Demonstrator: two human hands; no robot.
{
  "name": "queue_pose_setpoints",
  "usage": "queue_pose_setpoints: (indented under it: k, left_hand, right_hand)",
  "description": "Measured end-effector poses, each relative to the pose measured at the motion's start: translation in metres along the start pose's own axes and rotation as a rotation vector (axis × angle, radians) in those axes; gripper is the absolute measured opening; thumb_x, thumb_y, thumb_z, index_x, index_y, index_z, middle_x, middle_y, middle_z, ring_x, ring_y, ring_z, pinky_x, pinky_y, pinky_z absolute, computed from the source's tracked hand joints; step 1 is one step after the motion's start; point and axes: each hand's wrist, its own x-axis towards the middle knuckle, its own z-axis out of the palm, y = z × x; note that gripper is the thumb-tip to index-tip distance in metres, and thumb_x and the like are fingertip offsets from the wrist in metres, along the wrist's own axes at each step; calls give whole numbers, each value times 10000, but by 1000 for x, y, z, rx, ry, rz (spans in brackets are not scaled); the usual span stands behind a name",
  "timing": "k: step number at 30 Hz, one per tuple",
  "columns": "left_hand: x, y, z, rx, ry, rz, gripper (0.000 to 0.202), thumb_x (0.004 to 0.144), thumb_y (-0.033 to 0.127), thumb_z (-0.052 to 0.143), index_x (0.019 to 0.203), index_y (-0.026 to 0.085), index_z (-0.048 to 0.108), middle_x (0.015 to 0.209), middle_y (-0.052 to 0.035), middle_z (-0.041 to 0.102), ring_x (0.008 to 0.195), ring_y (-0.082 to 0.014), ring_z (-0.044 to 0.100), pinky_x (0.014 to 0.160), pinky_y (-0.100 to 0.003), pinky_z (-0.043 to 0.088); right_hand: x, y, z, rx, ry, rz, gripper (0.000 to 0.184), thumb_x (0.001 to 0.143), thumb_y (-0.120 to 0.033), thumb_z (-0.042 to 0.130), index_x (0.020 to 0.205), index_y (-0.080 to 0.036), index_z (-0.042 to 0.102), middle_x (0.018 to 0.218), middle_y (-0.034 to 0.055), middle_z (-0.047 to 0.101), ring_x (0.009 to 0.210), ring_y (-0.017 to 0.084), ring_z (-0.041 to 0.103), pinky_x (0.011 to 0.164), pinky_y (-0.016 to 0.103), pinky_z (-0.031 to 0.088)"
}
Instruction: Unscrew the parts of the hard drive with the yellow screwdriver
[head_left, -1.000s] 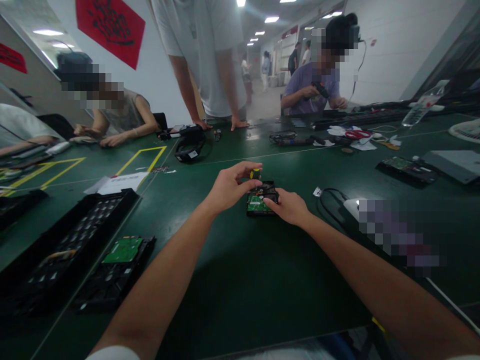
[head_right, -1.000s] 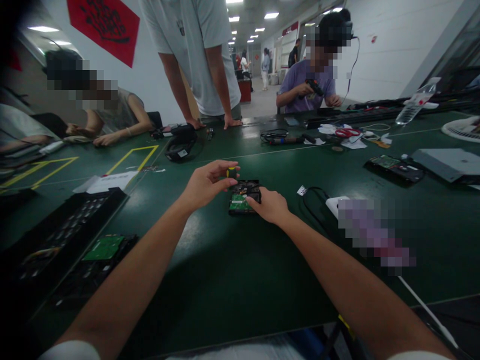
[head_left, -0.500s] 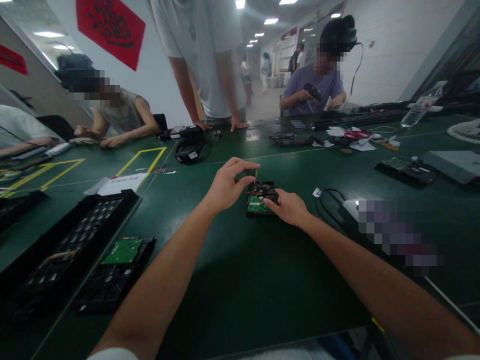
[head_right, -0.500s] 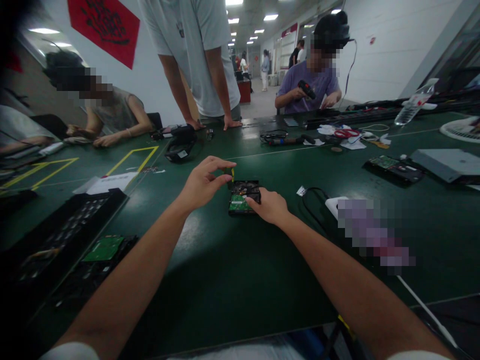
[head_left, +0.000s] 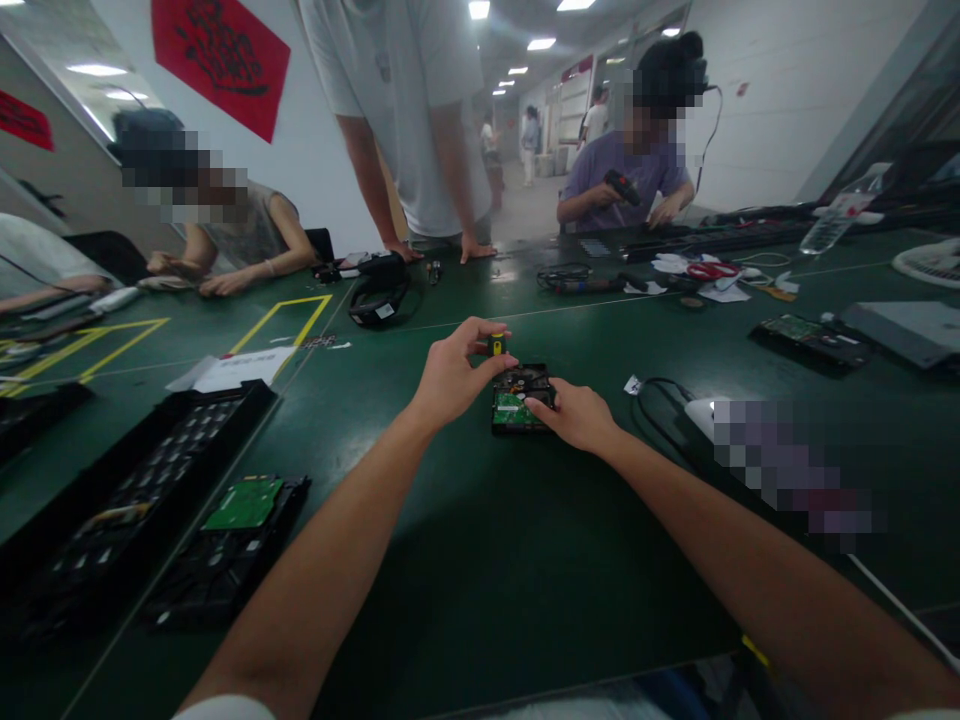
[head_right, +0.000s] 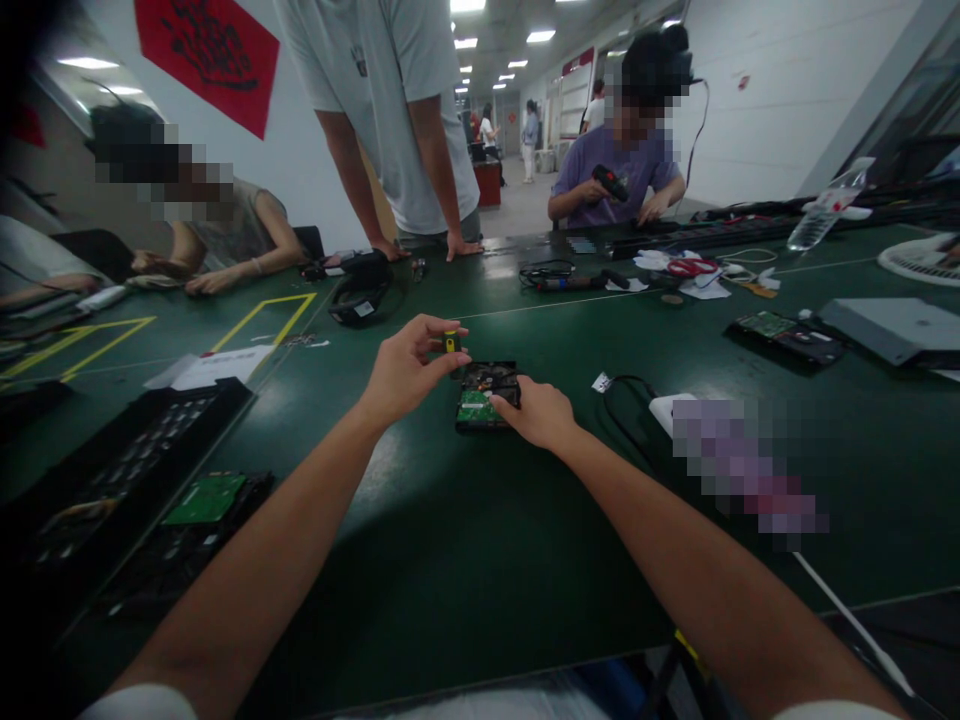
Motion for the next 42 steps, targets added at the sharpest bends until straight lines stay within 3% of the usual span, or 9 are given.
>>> queue_pose_setpoints:
  k: [2,7,10,15,22,26,30,38,42]
  left_hand:
    - [0,0,-1,-26,-23,-14,317,875,284,739,1165,218,631,1198,-71,728,986,-191,723,775,-294,576]
    - [0,1,-5,-95,-199,-37,345,955,264,601,1299,253,583,1325,-93,661,1062,-219,720,608,-225,566]
    - [0,1,-7,-132,-244,-36,392,973,270,570,1364,272,594,1364,-95,639,1114,-234,709,640,-238,591]
    - [1,-1,-6,-115,-198,-47,426,916,349,678,1333,266,658,1286,-93,680,972,-200,698,635,-262,594]
    - [4,-6,-6,14,-6,16,240,852,375,764,1060,255,781,1074,-63,679,887,-166,645,633,-253,536]
    - [4,-3,-7,78,20,48,225,846,363,772,1059,294,793,1024,-52,623,873,-157,610,600,-243,491]
    - [4,-1,-9,103,4,53,230,866,340,749,1089,297,789,1001,-58,603,853,-155,596,569,-230,475]
    - [3,4,-12,-37,-106,-7,324,903,327,685,1206,238,759,1062,-80,635,740,-121,624,548,-241,589]
    - [2,10,-9,-223,-145,-87,361,881,334,709,1210,193,748,1092,-92,673,910,-185,675,659,-306,663]
  right_hand:
    - [0,0,0,1,7,1,596,983,-705,426,1255,-209,613,1043,109,752,910,286,717,663,318,468]
    - [0,1,2,-8,7,9,595,980,-714,424,1253,-220,611,1047,106,751,900,282,717,661,315,464]
    - [0,1,2,-24,7,22,608,974,-723,420,1244,-215,617,1043,112,752,878,285,716,658,324,465]
    - [0,0,-1,-12,1,18,601,983,-706,418,1266,-213,614,1062,114,753,897,285,716,671,323,472]
    - [1,2,-1,50,6,-6,623,956,-729,466,1300,-231,615,1084,106,749,924,290,708,668,325,472]
    - [1,4,0,64,18,-9,733,948,-738,479,1493,-249,467,1092,101,747,903,283,711,671,323,473]
    - [0,3,0,42,6,-43,721,974,-731,427,1536,-280,423,1096,92,751,920,288,715,706,332,480]
    - [0,5,2,30,10,-37,748,971,-736,429,1519,-227,430,1115,124,748,925,305,722,735,343,490]
    - [0,6,1,46,10,-47,754,967,-747,419,1514,-229,430,1127,127,745,925,312,723,727,347,490]
